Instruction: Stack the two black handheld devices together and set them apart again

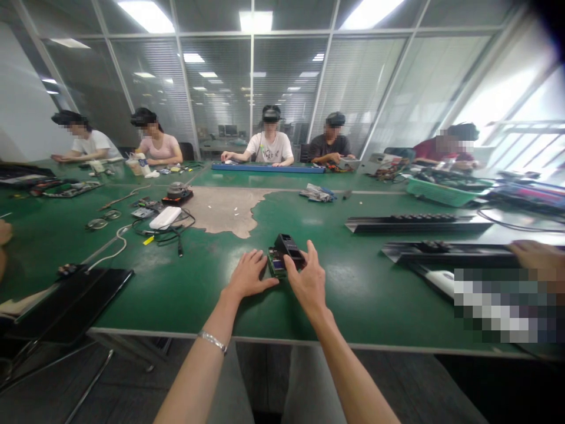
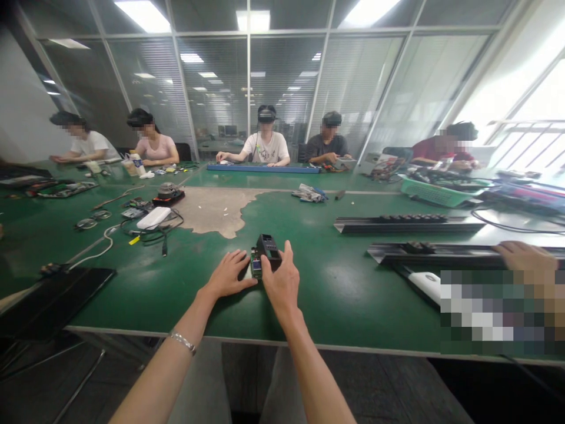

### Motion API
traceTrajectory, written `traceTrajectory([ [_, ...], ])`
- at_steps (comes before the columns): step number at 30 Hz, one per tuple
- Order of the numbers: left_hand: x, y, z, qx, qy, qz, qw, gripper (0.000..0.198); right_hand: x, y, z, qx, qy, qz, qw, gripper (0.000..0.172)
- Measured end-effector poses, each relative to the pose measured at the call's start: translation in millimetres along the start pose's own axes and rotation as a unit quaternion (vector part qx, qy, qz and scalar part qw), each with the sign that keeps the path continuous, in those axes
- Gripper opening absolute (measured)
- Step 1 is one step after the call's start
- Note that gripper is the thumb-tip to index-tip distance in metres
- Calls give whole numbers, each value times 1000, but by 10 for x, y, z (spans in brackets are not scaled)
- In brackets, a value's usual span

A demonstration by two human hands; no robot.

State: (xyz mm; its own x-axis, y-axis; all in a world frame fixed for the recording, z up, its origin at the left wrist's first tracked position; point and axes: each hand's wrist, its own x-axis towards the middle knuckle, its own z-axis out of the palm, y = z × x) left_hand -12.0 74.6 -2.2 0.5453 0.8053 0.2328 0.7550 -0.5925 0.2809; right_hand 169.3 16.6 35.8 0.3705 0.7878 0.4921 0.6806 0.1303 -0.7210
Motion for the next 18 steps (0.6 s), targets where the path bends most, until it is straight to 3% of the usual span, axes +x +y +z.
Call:
traceTrajectory([
  [6,-11,2,-14,-2,-1,4,1000,83,-44,-78,158,-25,-28,-15,999,80],
  [18,-7,-18,3,-5,-8,8,1000,79,-147,-149,224,-94,-48,-46,993,78],
])
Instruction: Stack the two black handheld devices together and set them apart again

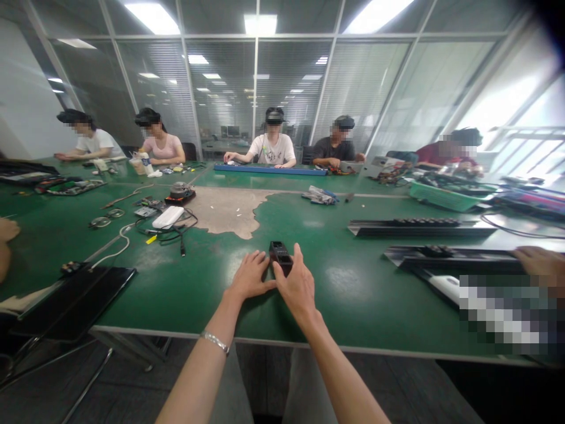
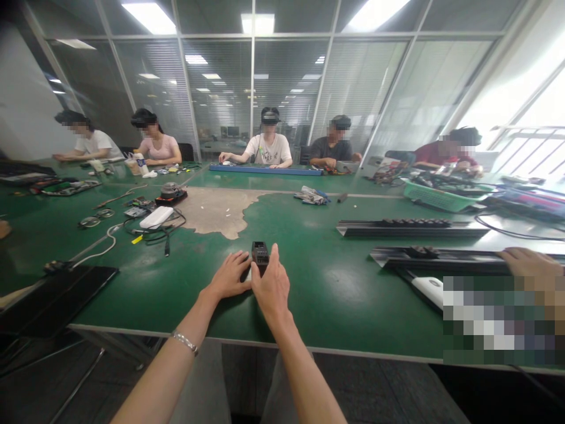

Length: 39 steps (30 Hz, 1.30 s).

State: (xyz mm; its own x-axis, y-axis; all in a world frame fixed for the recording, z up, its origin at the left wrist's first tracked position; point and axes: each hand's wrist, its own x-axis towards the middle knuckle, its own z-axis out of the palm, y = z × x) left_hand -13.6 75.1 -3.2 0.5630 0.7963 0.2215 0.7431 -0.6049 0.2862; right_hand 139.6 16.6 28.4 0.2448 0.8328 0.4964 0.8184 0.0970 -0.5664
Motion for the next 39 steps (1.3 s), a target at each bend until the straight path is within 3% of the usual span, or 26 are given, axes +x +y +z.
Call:
traceTrajectory([
  [12,12,-12,36,8,-3,-5,1000,82,-99,73,102,-4,-21,-1,1000,79],
  [17,15,-9,36,13,-2,-4,1000,82,-132,147,190,21,-1,-14,1000,87],
  [26,11,6,2,7,-6,0,1000,76,-223,148,271,22,15,-20,999,79],
  [39,-10,27,-25,18,4,10,1000,73,-249,199,296,70,6,32,997,87],
])
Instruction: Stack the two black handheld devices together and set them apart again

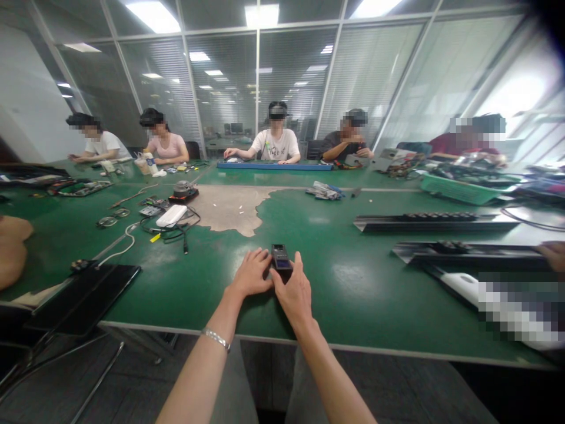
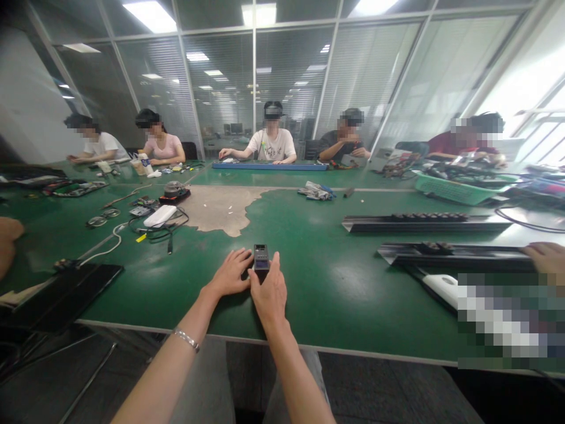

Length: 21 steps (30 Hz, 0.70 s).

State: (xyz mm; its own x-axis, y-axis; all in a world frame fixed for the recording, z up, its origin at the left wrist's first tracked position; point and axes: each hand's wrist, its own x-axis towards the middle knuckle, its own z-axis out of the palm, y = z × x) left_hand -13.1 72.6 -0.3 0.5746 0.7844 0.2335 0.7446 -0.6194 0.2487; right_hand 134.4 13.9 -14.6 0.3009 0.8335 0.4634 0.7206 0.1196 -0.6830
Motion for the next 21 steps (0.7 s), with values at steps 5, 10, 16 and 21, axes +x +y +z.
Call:
traceTrajectory([
  [5,11,-10,12,-3,-4,2,1000,79,3,8,21,-2,8,-14,1000,86],
  [10,7,-23,31,-9,-3,0,1000,80,9,-15,14,-8,0,-19,1000,81],
  [16,-1,-29,40,-12,3,-4,1000,77,43,-73,-22,-13,-8,-9,1000,81],
  [21,8,-31,42,-22,8,-4,1000,82,80,-102,-35,-5,2,-16,1000,81],
])
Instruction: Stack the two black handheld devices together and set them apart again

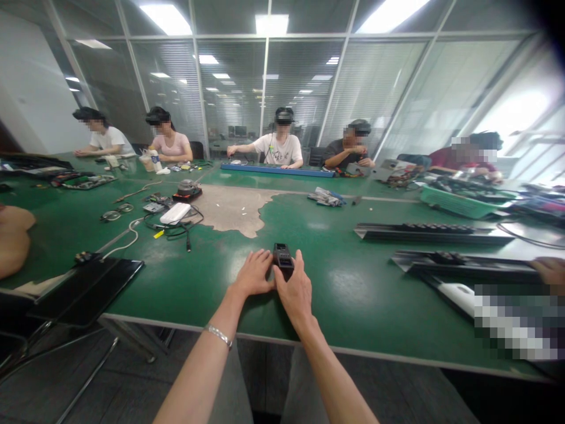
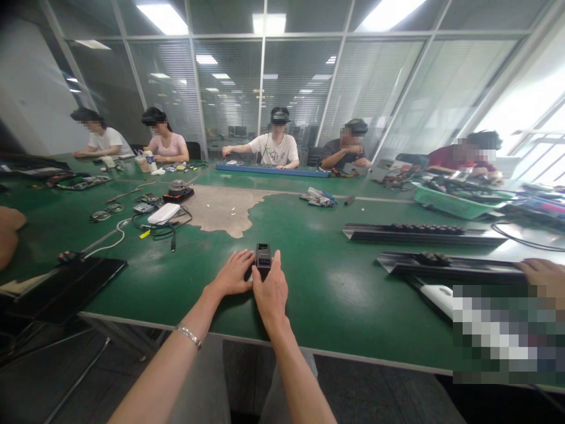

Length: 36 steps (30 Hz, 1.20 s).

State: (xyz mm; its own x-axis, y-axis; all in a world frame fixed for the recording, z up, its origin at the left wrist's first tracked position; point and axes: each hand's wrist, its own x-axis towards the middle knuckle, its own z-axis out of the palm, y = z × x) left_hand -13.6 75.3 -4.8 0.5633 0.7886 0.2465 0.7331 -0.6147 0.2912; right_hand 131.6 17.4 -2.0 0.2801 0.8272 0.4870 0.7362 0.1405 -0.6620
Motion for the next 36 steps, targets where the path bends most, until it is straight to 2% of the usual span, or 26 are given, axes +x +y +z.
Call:
traceTrajectory([
  [11,-14,22,-40,-11,-2,1,1000,82,133,-204,-153,20,15,0,1000,84],
  [16,-15,38,-55,-11,-5,-9,1000,86,198,-209,-217,20,34,-5,999,85],
  [24,10,16,-22,-7,-6,-19,1000,94,321,63,-360,-13,67,-2,998,84],
  [31,-2,10,-18,-8,-5,-20,1000,91,303,355,-409,-34,59,27,997,85],
  [36,3,4,-8,-7,-4,-17,1000,96,258,492,-373,-37,42,39,998,86],
])
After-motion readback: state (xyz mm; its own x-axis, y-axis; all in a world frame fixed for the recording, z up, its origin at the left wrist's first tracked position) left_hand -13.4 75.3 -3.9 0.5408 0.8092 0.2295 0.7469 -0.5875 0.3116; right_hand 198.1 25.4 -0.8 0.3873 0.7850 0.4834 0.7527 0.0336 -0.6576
